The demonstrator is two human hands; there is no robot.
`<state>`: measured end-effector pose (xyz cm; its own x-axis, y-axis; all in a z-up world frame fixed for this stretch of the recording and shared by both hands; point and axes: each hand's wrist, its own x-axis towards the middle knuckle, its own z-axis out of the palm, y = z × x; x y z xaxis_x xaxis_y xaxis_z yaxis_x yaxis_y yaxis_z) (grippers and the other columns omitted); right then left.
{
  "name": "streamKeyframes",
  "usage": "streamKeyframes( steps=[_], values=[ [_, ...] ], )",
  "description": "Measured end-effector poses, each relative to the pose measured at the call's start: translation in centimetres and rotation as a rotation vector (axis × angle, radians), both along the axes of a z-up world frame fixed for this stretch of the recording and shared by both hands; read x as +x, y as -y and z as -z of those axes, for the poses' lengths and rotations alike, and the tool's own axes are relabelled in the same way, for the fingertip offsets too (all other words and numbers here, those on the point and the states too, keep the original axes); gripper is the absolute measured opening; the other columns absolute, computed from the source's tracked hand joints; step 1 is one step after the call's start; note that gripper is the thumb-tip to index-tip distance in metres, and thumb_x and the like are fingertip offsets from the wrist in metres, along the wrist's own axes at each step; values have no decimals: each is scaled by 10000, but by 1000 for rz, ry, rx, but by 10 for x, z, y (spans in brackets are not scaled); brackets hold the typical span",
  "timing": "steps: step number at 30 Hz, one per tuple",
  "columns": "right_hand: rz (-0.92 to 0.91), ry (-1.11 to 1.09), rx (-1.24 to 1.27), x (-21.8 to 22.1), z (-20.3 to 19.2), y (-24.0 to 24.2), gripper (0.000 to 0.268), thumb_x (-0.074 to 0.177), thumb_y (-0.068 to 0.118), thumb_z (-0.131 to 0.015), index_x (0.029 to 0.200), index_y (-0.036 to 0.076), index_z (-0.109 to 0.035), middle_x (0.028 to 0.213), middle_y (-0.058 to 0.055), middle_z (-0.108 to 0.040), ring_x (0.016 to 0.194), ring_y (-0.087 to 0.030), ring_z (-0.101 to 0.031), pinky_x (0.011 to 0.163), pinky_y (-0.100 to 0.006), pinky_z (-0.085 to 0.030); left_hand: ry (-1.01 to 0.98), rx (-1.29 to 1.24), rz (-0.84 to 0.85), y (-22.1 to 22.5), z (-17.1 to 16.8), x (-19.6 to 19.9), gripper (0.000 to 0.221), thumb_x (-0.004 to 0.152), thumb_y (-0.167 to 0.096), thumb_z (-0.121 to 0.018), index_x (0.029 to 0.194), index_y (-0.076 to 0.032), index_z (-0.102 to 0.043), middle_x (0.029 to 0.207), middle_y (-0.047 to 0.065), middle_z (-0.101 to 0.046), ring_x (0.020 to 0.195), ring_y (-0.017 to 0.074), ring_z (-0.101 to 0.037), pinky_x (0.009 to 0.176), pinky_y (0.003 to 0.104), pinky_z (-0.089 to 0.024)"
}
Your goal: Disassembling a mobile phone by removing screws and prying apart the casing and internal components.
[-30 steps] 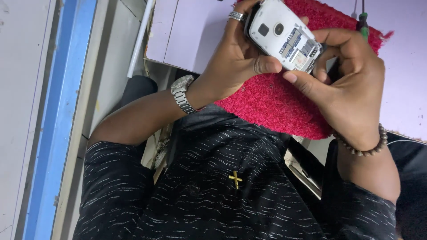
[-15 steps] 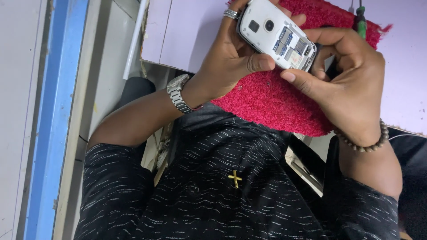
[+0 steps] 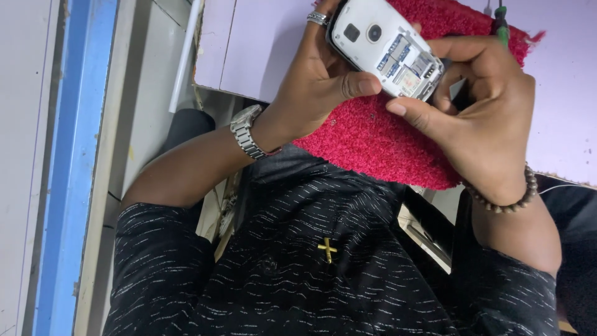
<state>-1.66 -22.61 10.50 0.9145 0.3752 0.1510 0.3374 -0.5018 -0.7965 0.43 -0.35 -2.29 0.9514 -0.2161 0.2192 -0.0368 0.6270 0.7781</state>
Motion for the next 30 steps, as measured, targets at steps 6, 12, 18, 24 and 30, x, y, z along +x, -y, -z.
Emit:
streamKeyframes(
  steps=[6, 12, 18, 24, 30],
  values=[
    [59, -103, 43, 5, -5, 9, 376, 1091, 64, -892, 1300, -24, -592, 1079, -92, -615, 809, -110, -493, 709, -228, -417, 54, 28, 50, 0, -3, -2, 939, 984, -176, -969, 1667, -227, -327, 1604, 139, -561, 1495, 327, -617, 1241, 477, -649],
    [75, -312, 155, 14, -5, 8, 160, 1135, 101, -765, 1178, 31, -627, 816, -40, -597, 560, -72, -448, 486, -215, -368, 87, -9, 134, -1, -3, -2, 887, 1007, -108, -947, 1667, -222, -367, 1675, 120, -509, 1549, 336, -583, 1274, 488, -646],
    [77, -268, 273, 16, 0, 12, 110, 1201, 78, -692, 1208, 22, -599, 865, -85, -623, 538, -90, -476, 427, -202, -362, 45, 91, 134, -1, 1, 1, 742, 1031, -194, -865, 1585, -177, -372, 1302, 81, -639, 1199, 241, -659, 1047, 378, -643],
    [132, -251, 370, 17, 2, 13, 152, 1209, 134, -692, 1187, 37, -577, 766, -26, -502, 483, -74, -376, 417, -210, -328, 25, 78, 124, -1, -5, -1, 496, 1082, -319, -756, 1429, -125, -460, 1033, 15, -507, 1244, 227, -464, 1150, 377, -416],
    [110, -284, 386, 18, 1, 11, 150, 1193, 135, -682, 1159, 31, -580, 756, -48, -542, 469, -75, -378, 412, -222, -301, 16, 43, 142, -1, -11, -1, 416, 1085, -335, -737, 1348, -136, -482, 986, -14, -409, 1171, 190, -462, 1061, 343, -422]
  ],
)
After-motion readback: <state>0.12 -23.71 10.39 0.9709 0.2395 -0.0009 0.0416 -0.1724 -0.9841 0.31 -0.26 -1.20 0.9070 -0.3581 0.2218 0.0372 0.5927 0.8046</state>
